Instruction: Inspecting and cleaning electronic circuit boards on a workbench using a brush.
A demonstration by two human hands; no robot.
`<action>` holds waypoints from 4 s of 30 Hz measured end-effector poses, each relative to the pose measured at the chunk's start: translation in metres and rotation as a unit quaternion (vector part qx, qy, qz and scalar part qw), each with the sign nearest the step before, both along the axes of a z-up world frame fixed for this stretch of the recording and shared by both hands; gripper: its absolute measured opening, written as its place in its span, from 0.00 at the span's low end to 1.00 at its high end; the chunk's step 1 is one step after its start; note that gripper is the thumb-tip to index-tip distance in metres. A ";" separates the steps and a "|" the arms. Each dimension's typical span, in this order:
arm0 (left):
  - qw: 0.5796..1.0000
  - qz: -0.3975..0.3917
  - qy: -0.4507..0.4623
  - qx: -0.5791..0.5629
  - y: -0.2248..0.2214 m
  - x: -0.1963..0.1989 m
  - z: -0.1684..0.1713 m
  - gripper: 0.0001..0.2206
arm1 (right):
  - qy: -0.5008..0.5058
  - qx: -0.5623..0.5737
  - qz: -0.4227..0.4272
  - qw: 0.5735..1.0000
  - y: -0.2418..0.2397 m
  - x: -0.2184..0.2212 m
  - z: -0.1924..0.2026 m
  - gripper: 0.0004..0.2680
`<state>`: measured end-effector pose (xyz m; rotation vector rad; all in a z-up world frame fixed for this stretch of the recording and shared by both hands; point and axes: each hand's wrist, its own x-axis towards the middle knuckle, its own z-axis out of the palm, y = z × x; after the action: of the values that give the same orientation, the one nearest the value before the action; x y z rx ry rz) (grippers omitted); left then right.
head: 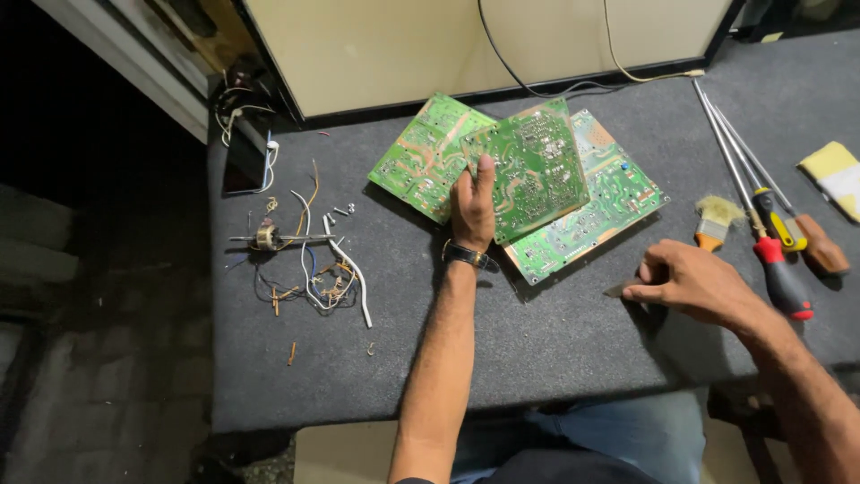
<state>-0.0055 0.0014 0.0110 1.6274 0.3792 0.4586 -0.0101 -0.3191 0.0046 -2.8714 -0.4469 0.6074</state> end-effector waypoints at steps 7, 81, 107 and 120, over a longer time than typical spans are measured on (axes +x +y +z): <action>1.000 -0.003 -0.019 -0.006 0.000 0.001 -0.002 0.28 | 0.095 0.305 -0.054 0.946 -0.009 -0.009 0.011 0.11; 0.992 -0.031 -0.112 0.046 0.005 0.013 -0.015 0.23 | -0.134 0.618 0.031 0.774 0.134 0.086 0.012 0.04; 0.994 -0.022 -0.102 -0.010 0.001 0.016 -0.023 0.24 | -0.110 0.724 -0.080 0.677 0.127 0.090 0.002 0.03; 0.982 0.044 -0.163 -0.089 0.006 0.022 -0.026 0.20 | 0.018 0.760 -0.069 0.645 0.139 0.084 0.006 0.04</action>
<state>0.0165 0.0075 -0.0147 1.3376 0.2375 0.7263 0.0740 -0.1802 0.0101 -1.2056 -0.3929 0.0612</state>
